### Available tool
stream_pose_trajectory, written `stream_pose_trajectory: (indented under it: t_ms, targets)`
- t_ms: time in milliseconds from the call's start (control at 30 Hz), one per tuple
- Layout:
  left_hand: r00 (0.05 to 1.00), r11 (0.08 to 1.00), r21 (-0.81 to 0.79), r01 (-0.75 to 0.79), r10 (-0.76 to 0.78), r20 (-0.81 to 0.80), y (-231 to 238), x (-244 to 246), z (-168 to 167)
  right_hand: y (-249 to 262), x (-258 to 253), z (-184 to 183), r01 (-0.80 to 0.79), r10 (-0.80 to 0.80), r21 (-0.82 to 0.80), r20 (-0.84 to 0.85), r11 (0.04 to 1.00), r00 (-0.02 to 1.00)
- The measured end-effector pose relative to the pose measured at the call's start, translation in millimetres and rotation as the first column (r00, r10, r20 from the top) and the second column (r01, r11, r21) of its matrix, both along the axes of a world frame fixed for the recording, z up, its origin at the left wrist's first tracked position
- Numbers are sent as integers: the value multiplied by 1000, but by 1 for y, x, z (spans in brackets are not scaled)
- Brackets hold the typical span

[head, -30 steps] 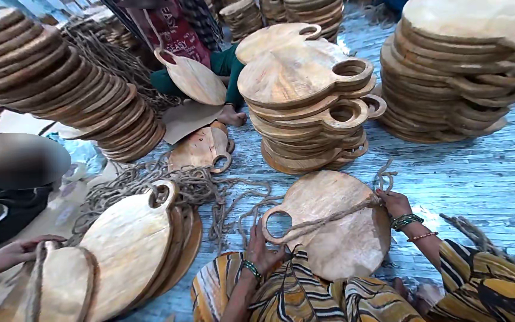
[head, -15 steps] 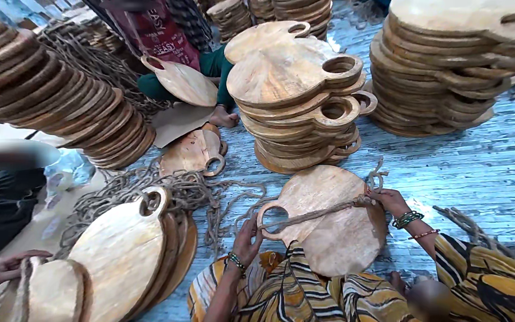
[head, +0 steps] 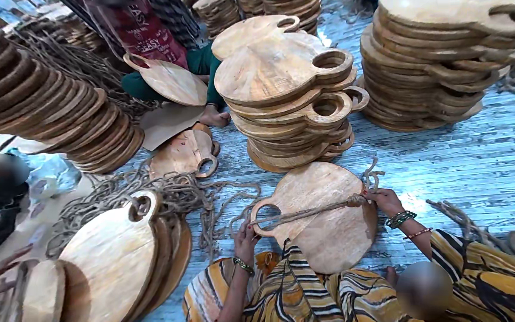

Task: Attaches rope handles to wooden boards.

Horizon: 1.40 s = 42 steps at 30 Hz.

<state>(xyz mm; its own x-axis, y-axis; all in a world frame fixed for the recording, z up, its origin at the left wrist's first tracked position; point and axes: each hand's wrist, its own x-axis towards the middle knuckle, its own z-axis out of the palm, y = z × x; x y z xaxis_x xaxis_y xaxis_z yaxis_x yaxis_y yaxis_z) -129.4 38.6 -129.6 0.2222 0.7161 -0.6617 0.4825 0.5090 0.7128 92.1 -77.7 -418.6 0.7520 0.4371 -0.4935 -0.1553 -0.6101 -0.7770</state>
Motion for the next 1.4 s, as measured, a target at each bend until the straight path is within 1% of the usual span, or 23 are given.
stream_pose_trajectory:
  t_ms: [33,67,100,133,167,200,267,367,467,533,600,700,800,967,1033,1133,1233,1300,1400]
  targets:
    - [992,991,92,-95,87,89,10,-24,-65,0,1,0,-14,14,0,3,1000,1000]
    - [975,970,195,-148,109,196,25,-54,-146,0,1,0,-31,31,3,7,1000,999]
    - [947,951,234,-204,131,292,39,-78,-212,-1,1,1,-51,51,-1,8,999,999]
    - [924,949,187,-252,179,337,49,-92,-249,-2,0,2,-65,65,1,6,998,998]
    - [904,944,121,-306,248,347,52,-97,-262,-3,-1,3,-75,75,5,2,997,997]
    - [881,929,58,-364,324,345,51,-96,-263,-5,-3,3,-84,84,9,-1,996,996]
    - [837,895,-10,-446,421,350,43,-98,-261,-9,-7,1,-110,110,4,-8,994,994]
    - [812,867,-70,-493,487,322,41,-100,-257,-12,-15,2,-128,128,-1,-2,992,992]
    - [827,864,-115,-490,502,252,43,-96,-249,-15,-22,4,-132,132,-5,57,991,990]
    - [838,870,-120,-479,493,234,44,-95,-247,-15,-23,3,-141,137,25,118,990,984]
    - [842,873,-128,-471,488,230,45,-96,-248,-15,-26,0,-107,95,68,165,992,982]
    - [827,860,-158,-485,510,235,45,-95,-249,-13,-32,2,-40,23,95,176,995,984]
    - [794,825,-179,-537,565,224,46,-92,-252,-15,-34,1,-34,15,93,199,995,980]
    - [753,777,-154,-610,629,193,51,-81,-255,-16,-37,4,-22,4,84,206,996,978]
    - [751,771,-122,-626,637,173,51,-78,-256,-15,-37,4,-33,16,73,218,997,976]
    - [762,784,-124,-608,620,186,49,-79,-257,-15,-35,1,-51,30,76,245,996,969]
    - [774,804,-121,-582,593,221,46,-86,-264,-15,-33,3,-32,16,67,222,997,975]
    - [770,807,-127,-577,590,243,42,-87,-261,-15,-31,3,-28,15,60,199,998,980]
    - [767,800,-128,-587,599,229,38,-85,-254,-16,-28,4,-26,20,34,163,999,986]
